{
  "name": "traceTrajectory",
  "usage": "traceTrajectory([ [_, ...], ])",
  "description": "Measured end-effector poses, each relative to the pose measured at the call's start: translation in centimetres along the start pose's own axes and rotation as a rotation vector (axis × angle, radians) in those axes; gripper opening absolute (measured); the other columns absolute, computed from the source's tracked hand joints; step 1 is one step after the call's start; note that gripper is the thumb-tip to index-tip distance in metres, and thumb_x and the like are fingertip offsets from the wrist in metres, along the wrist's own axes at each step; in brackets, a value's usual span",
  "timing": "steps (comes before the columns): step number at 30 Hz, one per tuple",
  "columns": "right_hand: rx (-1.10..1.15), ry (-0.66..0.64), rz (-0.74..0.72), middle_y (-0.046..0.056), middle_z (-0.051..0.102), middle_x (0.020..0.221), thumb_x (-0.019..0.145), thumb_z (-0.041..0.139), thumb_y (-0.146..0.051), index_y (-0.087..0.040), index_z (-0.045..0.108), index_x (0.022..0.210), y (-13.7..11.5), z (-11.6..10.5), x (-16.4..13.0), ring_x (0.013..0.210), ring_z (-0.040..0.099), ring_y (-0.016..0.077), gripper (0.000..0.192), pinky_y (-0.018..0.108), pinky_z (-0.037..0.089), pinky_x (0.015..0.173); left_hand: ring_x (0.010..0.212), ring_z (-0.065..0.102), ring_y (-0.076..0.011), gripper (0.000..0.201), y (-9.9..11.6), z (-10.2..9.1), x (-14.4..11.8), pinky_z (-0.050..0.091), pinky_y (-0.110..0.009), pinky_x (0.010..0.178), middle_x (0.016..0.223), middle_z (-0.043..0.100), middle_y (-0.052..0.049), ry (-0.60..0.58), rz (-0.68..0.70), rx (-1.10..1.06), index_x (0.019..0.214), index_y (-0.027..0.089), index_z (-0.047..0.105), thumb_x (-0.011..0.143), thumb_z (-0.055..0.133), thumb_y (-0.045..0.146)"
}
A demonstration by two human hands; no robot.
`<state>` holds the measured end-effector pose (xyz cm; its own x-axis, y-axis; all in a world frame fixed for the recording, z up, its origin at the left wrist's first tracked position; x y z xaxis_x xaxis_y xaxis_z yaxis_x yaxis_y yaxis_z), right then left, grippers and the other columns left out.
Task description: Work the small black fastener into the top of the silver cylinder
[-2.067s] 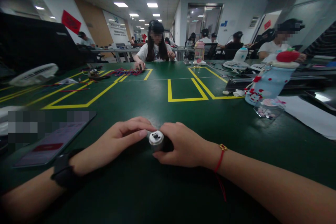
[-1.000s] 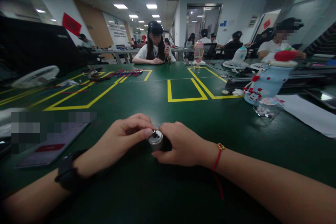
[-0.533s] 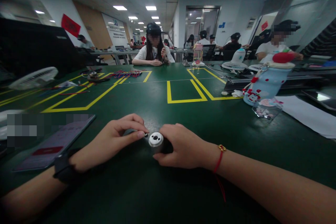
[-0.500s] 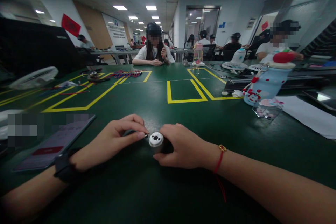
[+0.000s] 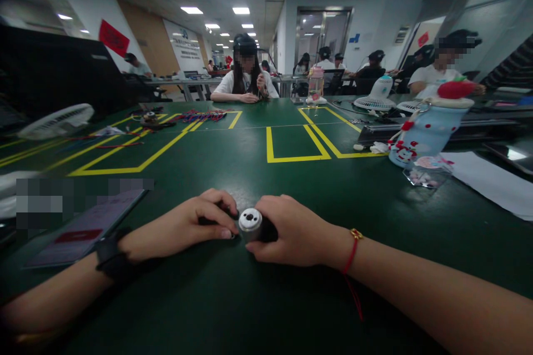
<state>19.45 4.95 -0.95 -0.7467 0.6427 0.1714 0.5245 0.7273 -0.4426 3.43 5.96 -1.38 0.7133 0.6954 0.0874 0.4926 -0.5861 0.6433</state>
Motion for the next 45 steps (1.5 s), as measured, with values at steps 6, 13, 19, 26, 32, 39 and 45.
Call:
traceTrajectory([
  [6, 0.000, 0.007, -0.009, 0.002, 0.057, 0.084, 0.076, 0.068, -0.033, -0.019, 0.053, 0.088, -0.1, 0.0, -0.1, 0.073, 0.048, 0.0163, 0.024, 0.030, 0.036, 0.065, 0.106, 0.052, -0.0203, 0.014, -0.1, 0.1, -0.1, 0.039, -0.036, 0.094, 0.109, 0.060, -0.002, -0.005, -0.011, 0.029, 0.095, 0.031, 0.075, 0.086, 0.066, 0.034],
  [13, -0.003, 0.006, -0.002, 0.002, 0.057, 0.084, 0.076, 0.069, -0.033, -0.018, 0.053, 0.087, -0.1, -0.1, -0.1, 0.072, 0.048, 0.0164, 0.024, 0.030, 0.036, 0.065, 0.099, 0.058, -0.0187, 0.016, 0.0, -0.7, 0.1, 0.042, -0.033, 0.092, 0.105, 0.064, -0.003, 0.036, -0.040, -0.133, 0.095, 0.025, 0.074, 0.089, 0.060, 0.032],
  [19, 0.002, 0.005, -0.008, 0.002, 0.057, 0.085, 0.076, 0.069, -0.032, -0.019, 0.054, 0.088, -0.2, -0.2, 0.0, 0.073, 0.048, 0.0162, 0.024, 0.030, 0.037, 0.066, 0.081, 0.058, -0.0151, 0.023, -2.5, -1.3, -0.4, 0.042, -0.027, 0.075, 0.089, 0.067, 0.000, 0.287, -0.304, -0.478, 0.090, 0.021, 0.068, 0.092, 0.055, 0.040],
  [26, -0.001, 0.003, -0.007, 0.002, 0.057, 0.084, 0.076, 0.068, -0.034, -0.019, 0.053, 0.087, -0.1, -0.1, 0.0, 0.072, 0.047, 0.0162, 0.024, 0.030, 0.036, 0.065, 0.081, 0.057, -0.0120, 0.016, -4.3, -1.7, -0.5, 0.040, -0.025, 0.078, 0.084, 0.065, 0.001, 0.504, -0.272, -0.765, 0.087, 0.020, 0.069, 0.090, 0.060, 0.033],
  [32, 0.000, 0.002, -0.002, 0.001, 0.057, 0.084, 0.075, 0.069, -0.033, -0.018, 0.053, 0.087, -0.2, -0.2, 0.0, 0.072, 0.047, 0.0159, 0.025, 0.030, 0.036, 0.065, 0.079, 0.058, -0.0120, 0.014, -4.3, -1.7, -0.6, 0.041, -0.024, 0.077, 0.082, 0.065, 0.000, 0.525, -0.290, -0.832, 0.097, 0.019, 0.070, 0.087, 0.063, 0.027],
  [39, 0.002, -0.001, -0.010, 0.002, 0.057, 0.084, 0.075, 0.068, -0.032, -0.018, 0.054, 0.087, -0.3, -0.2, 0.0, 0.072, 0.048, 0.0163, 0.023, 0.030, 0.036, 0.066, 0.082, 0.060, -0.0148, 0.021, -3.6, -2.0, -0.6, 0.044, -0.029, 0.081, 0.085, 0.066, -0.001, 0.506, -0.306, -0.715, 0.105, 0.019, 0.067, 0.086, 0.059, 0.022],
  [45, 0.003, 0.009, -0.010, 0.002, 0.057, 0.084, 0.075, 0.067, -0.033, -0.019, 0.053, 0.088, -0.2, -0.1, 0.0, 0.072, 0.047, 0.0161, 0.024, 0.030, 0.036, 0.065, 0.088, 0.062, -0.0176, 0.018, -2.3, -1.4, -0.3, 0.046, -0.031, 0.080, 0.094, 0.067, -0.002, 0.258, -0.296, -0.432, 0.099, 0.019, 0.066, 0.086, 0.054, 0.021],
])
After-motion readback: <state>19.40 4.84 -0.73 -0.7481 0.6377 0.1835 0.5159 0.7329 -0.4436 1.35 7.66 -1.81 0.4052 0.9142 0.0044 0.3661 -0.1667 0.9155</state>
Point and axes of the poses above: each hand's wrist, its own x-axis towards the middle knuckle, its own z-axis out of the palm, y = z × x, the point moved 6 cm from there along x, towards the middle knuckle
